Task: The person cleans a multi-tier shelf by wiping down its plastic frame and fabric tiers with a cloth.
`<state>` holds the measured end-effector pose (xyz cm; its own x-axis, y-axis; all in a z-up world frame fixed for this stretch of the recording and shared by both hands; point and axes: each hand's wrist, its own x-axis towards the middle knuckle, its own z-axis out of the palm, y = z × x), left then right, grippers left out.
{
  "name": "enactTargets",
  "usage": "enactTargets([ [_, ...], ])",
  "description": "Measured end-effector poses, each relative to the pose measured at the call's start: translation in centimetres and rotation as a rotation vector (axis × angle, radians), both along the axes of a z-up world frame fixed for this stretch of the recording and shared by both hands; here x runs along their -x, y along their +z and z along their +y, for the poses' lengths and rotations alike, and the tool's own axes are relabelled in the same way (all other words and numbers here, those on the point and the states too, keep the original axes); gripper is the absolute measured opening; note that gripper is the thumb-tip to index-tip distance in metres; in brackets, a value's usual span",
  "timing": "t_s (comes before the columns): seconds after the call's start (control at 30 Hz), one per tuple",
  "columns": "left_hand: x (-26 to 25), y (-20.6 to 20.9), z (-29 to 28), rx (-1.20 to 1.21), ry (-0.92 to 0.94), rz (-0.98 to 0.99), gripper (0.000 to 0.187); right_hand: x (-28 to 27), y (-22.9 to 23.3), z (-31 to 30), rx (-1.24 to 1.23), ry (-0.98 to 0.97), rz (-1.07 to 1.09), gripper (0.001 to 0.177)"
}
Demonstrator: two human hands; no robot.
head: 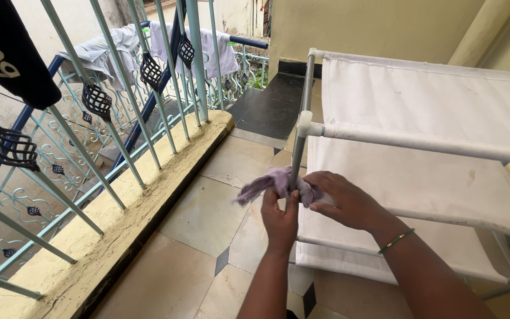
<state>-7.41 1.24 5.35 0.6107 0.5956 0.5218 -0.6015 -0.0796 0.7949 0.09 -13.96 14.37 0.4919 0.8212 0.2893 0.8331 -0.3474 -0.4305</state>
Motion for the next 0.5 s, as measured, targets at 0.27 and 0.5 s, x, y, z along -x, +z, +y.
enactTargets([
  [0.27, 2.1, 1.5, -2.2, -0.224, 0.371, 0.182, 0.023, 0.1, -1.3, -5.4, 0.200, -0.253, -0.229, 0.044],
  [0.5, 2.2, 5.3, -4.5, -0.126, 0.134, -0.171, 0.029, 1.4, -0.4, -6.6, 0.128, -0.232, -0.126, 0.039],
])
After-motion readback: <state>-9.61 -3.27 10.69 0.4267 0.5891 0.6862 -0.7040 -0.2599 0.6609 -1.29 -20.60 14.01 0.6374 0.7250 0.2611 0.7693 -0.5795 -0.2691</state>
